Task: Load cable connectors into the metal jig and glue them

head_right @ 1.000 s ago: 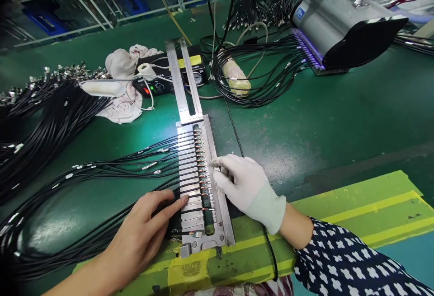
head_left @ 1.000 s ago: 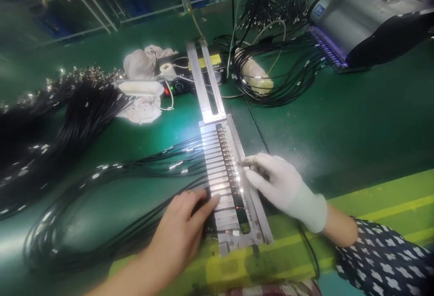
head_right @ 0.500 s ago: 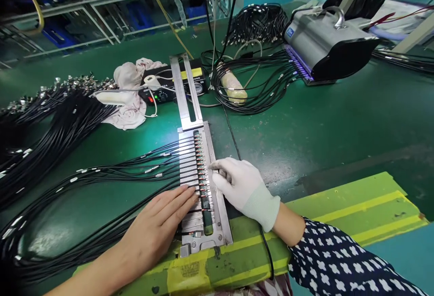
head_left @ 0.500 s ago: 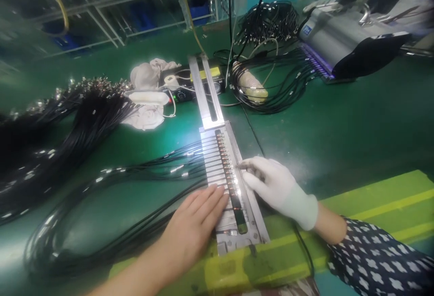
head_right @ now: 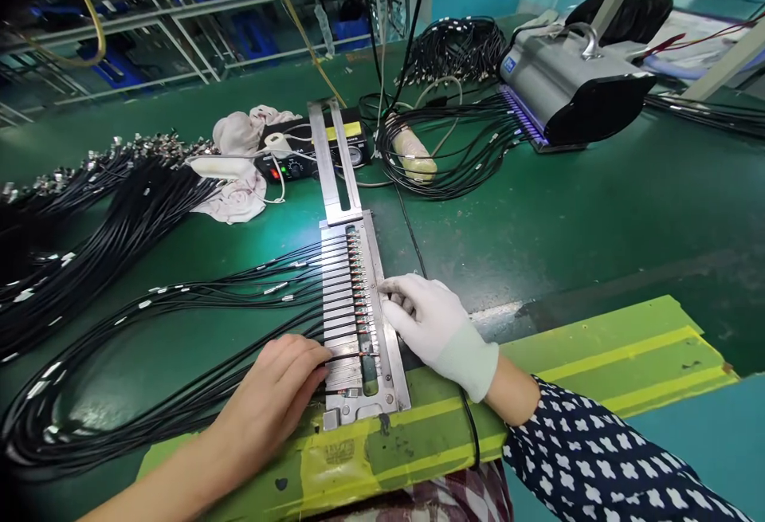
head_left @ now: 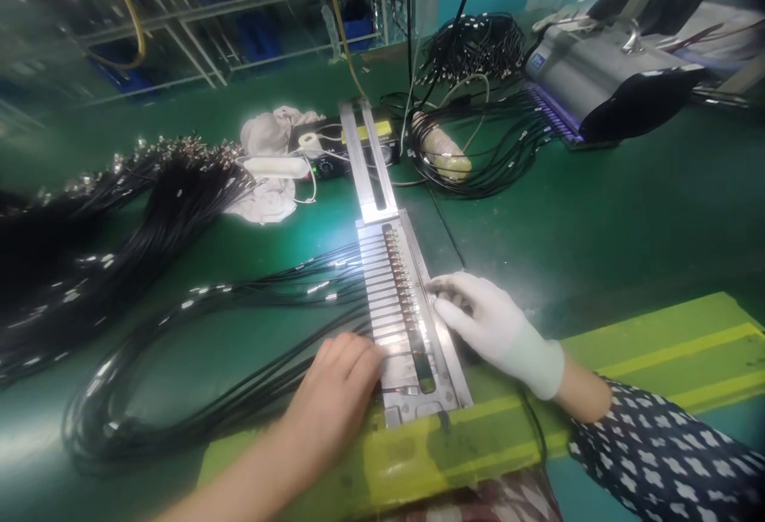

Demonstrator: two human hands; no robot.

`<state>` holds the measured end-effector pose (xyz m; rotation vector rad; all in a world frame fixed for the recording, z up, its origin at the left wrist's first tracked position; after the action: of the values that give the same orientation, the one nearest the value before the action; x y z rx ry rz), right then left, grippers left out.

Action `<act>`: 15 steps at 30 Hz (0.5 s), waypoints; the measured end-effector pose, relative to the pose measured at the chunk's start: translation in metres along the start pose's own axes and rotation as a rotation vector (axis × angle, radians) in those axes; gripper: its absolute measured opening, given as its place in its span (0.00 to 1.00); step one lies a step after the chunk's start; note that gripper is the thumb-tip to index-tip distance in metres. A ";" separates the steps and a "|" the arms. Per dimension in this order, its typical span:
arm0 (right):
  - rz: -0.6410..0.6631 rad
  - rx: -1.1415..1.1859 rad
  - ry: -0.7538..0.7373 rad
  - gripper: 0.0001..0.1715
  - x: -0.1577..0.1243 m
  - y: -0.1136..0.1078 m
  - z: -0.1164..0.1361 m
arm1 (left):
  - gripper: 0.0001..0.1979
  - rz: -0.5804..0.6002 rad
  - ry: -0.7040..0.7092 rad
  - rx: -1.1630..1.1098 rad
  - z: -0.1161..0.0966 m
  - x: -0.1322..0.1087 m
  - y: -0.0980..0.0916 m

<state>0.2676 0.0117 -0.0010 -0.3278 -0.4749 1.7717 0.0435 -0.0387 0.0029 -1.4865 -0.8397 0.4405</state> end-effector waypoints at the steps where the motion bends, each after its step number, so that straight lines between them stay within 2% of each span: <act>1: 0.002 -0.008 0.000 0.11 0.000 0.000 0.001 | 0.09 0.016 -0.015 -0.036 -0.001 -0.002 0.000; 7: -0.003 -0.010 0.000 0.10 0.004 0.000 0.002 | 0.08 0.098 -0.095 -0.168 -0.004 -0.004 -0.002; 15: 0.015 -0.009 0.004 0.11 0.004 0.000 0.002 | 0.07 -0.071 -0.093 -0.188 0.002 0.006 -0.009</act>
<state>0.2660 0.0154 0.0008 -0.3424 -0.4787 1.7837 0.0436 -0.0336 0.0128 -1.6130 -1.0266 0.3883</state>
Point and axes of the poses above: each hand's wrist, its own x-axis towards the middle knuckle, its own y-axis out of the palm, z = x × y, the point moved 3 cm from there along x, towards the middle knuckle, and after that the axes turned 11 degrees about x, right-handed, at the moved point
